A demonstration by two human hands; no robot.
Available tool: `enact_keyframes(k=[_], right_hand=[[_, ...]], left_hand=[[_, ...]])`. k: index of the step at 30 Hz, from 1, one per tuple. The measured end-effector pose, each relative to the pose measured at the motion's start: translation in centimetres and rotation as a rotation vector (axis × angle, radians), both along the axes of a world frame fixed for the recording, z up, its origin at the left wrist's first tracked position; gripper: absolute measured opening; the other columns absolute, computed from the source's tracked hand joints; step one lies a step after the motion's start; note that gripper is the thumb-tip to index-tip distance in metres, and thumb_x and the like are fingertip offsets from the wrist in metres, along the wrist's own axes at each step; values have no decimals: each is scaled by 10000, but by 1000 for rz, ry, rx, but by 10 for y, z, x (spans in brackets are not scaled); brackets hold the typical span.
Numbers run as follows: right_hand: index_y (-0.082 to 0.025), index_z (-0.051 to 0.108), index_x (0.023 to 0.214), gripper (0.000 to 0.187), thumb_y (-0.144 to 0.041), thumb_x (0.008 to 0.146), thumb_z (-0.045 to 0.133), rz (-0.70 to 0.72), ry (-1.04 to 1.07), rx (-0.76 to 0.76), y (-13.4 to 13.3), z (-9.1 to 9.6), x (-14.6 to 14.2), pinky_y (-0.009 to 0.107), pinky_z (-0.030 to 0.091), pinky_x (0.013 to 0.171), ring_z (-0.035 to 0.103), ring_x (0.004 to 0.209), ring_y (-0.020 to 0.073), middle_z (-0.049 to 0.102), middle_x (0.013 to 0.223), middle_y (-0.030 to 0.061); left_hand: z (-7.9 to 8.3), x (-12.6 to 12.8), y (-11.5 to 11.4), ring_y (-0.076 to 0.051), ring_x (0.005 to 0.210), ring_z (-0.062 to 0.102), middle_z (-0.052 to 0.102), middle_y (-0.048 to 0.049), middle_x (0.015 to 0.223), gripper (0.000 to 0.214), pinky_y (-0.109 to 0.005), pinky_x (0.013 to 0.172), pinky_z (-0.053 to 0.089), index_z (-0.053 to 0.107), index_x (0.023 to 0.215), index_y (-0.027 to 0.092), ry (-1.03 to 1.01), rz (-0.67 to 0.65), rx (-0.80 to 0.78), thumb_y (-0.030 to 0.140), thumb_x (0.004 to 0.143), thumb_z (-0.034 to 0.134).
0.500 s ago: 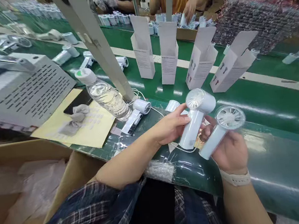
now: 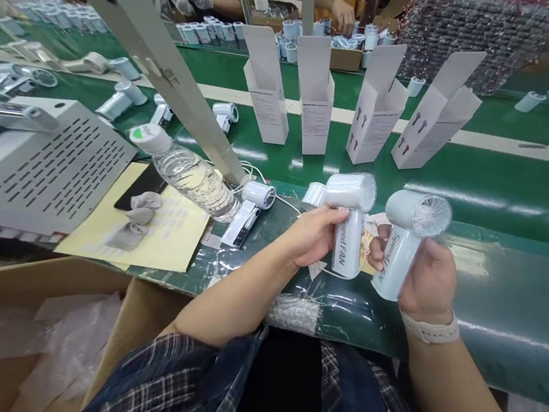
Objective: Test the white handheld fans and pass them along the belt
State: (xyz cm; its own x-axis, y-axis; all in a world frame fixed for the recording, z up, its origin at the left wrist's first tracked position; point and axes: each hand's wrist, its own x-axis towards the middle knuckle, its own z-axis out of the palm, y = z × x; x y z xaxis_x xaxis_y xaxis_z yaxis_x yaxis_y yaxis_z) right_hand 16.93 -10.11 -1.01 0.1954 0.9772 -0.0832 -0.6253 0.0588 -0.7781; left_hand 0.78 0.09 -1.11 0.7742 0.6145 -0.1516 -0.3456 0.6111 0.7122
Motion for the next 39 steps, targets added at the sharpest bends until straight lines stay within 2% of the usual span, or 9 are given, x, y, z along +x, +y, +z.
enact_keyframes(k=[5,10,12,16,20,28,33,36,39], right_hand=[[-268,696,1041,314,-425,786,603,-54,-9,34,0,-3,4,315,465,520,600,687,200,651,849,32],[-254,689,1098,340,-424,822,584,-226,-42,-24,0,-3,4,407,566,713,658,770,224,696,884,47],[-261,678,1127,329,-406,854,567,-266,-66,-26,0,-3,2,406,568,716,674,783,226,711,885,45],[-274,659,1147,288,-375,899,553,-240,-106,-17,0,-4,0,364,564,634,688,727,214,731,843,34],[-251,651,1136,267,-325,897,557,-227,-105,-49,0,-7,0,345,588,638,709,719,198,752,858,40],[-249,666,1091,261,-310,863,554,-276,-110,-76,3,-10,1,466,616,705,722,685,238,753,805,33],[-257,679,1120,301,-319,840,585,-354,-229,49,0,-16,3,480,595,809,724,866,263,755,928,42],[-253,655,1166,398,-284,776,729,-338,-439,142,-5,-12,3,521,541,967,695,1053,293,745,1058,59],[-272,613,1211,601,-194,671,864,-343,-707,270,-12,-2,4,563,417,1130,606,1256,310,696,1253,73]], left_hand=[[-1,0,1,-214,920,676,688,-74,991,373,-354,799,535,551,1123,166,42,32,74,269,800,707],[8,-4,0,-186,883,677,688,-72,1017,586,-321,748,531,508,1159,188,90,32,167,380,723,850],[9,-4,-1,-171,849,671,684,-60,1016,679,-300,711,521,494,1132,201,94,38,183,448,646,900],[6,-2,-2,-134,776,643,661,-22,963,729,-255,647,476,488,1035,205,95,67,199,534,553,925],[4,1,-3,-111,727,616,620,15,886,739,-226,604,459,472,996,208,111,71,195,554,527,927],[3,1,-1,-86,691,598,640,-20,974,721,-202,562,430,488,988,198,128,74,229,564,540,918],[2,-2,1,-170,893,662,680,-84,1056,597,-305,785,527,591,1086,172,160,112,380,451,648,886],[8,-5,-2,-236,1060,665,697,-105,1131,512,-396,955,518,627,1153,183,173,168,631,304,704,842],[12,-7,-7,-274,1238,613,691,-91,1251,433,-485,1140,403,670,1147,231,170,271,938,253,737,809]])
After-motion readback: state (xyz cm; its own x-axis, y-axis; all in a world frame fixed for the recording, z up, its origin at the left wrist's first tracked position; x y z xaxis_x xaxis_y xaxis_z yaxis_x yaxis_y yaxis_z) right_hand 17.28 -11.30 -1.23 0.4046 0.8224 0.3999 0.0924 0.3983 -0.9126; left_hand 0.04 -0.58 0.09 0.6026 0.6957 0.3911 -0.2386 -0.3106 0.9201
